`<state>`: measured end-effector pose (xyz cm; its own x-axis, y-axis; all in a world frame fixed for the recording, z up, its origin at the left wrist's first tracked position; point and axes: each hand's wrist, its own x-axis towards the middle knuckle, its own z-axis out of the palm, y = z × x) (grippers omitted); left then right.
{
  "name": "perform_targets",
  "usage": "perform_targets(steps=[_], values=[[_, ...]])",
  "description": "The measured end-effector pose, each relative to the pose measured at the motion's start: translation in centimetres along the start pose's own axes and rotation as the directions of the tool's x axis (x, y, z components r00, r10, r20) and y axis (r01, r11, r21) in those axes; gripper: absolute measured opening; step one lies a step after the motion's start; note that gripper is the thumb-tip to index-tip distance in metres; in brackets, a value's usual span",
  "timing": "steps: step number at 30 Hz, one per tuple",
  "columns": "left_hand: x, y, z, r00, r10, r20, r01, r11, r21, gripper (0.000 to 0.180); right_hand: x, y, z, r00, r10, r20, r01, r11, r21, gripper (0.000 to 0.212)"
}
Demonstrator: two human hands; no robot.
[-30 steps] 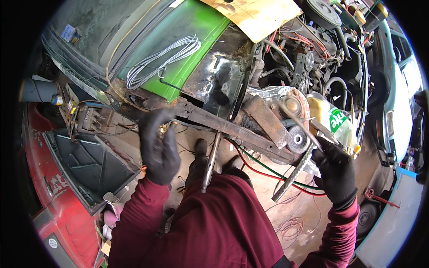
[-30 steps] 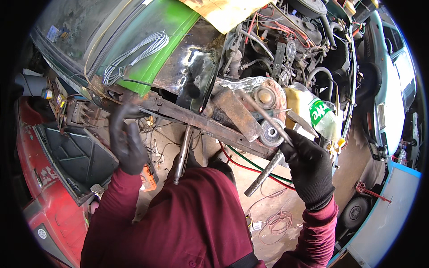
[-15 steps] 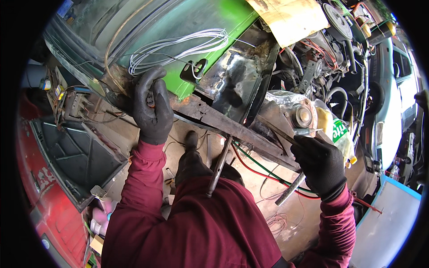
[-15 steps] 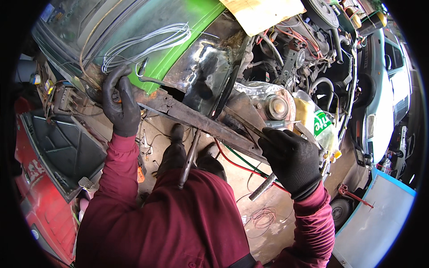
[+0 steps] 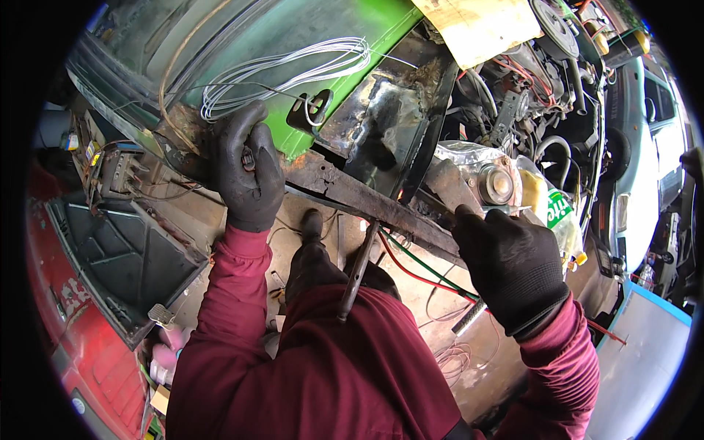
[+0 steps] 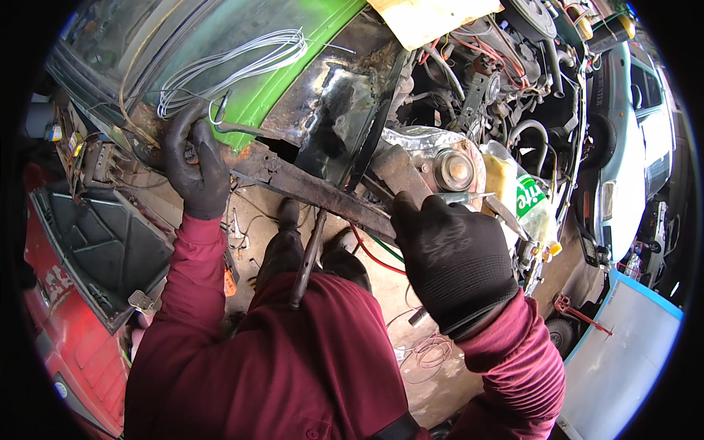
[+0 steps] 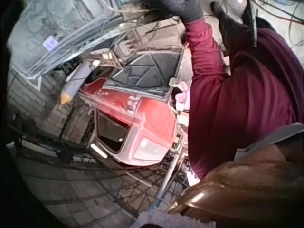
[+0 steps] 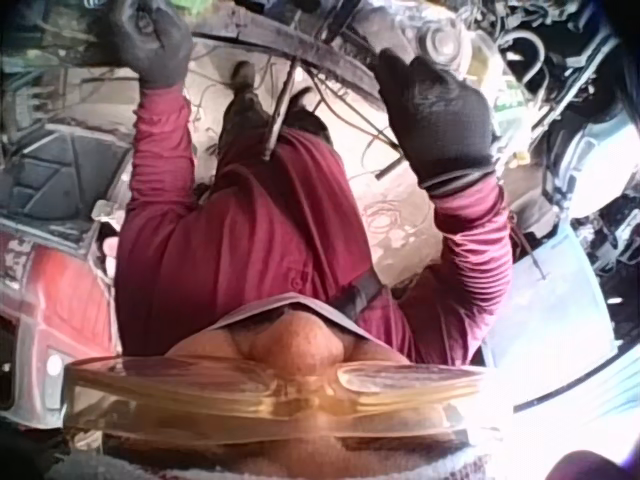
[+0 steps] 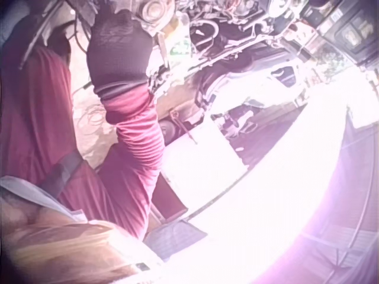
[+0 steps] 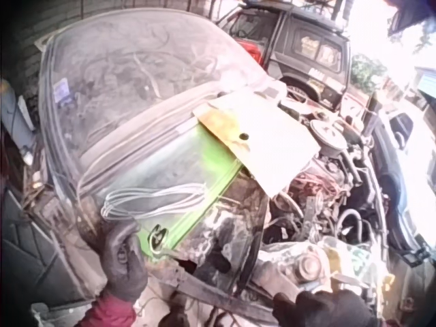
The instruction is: The person welds a metal frame section on a car's front end using a welding torch and filler rod. They repeatedly heat the joint, add filler, and inspect the weld area while wearing gloves. The work occurs in a cluttered auto repair garage with other vehicles and tools visible.
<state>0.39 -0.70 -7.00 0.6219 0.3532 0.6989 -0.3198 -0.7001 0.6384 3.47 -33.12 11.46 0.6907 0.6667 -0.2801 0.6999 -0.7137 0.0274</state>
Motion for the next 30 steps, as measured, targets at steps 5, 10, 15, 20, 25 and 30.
perform_targets(steps=[5,10,15,20,25,30], values=[[0.2,-0.3,0.6,0.998,0.057,-0.033,-0.053,0.992,0.118,0.03,-0.1,-0.8,-2.2,0.992,-0.129,-0.005,0.127,0.977,-0.169,0.027],[0.0,-1.0,0.5,0.998,0.047,-0.029,-0.044,0.992,0.12,0.031,-1.7,0.4,-4.3,0.997,0.065,-0.031,-0.063,0.997,0.053,0.026],[0.2,-1.0,0.4,0.992,0.127,-0.012,-0.124,0.982,0.139,0.027,-1.7,1.9,-7.4,0.964,0.257,-0.068,-0.247,0.96,0.129,0.031],[0.3,-0.7,-0.1,0.992,0.125,0.022,-0.126,0.963,0.238,0.032,1.2,1.5,-10.0,0.976,0.206,-0.073,-0.196,0.972,0.133,0.032],[-0.3,-1.3,-0.4,0.994,0.092,0.056,-0.104,0.962,0.253,0.047,5.6,0.0,-11.2,1.0,-0.014,-0.002,0.013,0.997,-0.081,0.024],[-1.2,-1.7,-0.7,0.995,0.049,0.091,-0.07,0.967,0.244,0.052,9.2,-1.2,-9.6,0.974,-0.226,-0.027,0.224,0.973,-0.059,0.02]])
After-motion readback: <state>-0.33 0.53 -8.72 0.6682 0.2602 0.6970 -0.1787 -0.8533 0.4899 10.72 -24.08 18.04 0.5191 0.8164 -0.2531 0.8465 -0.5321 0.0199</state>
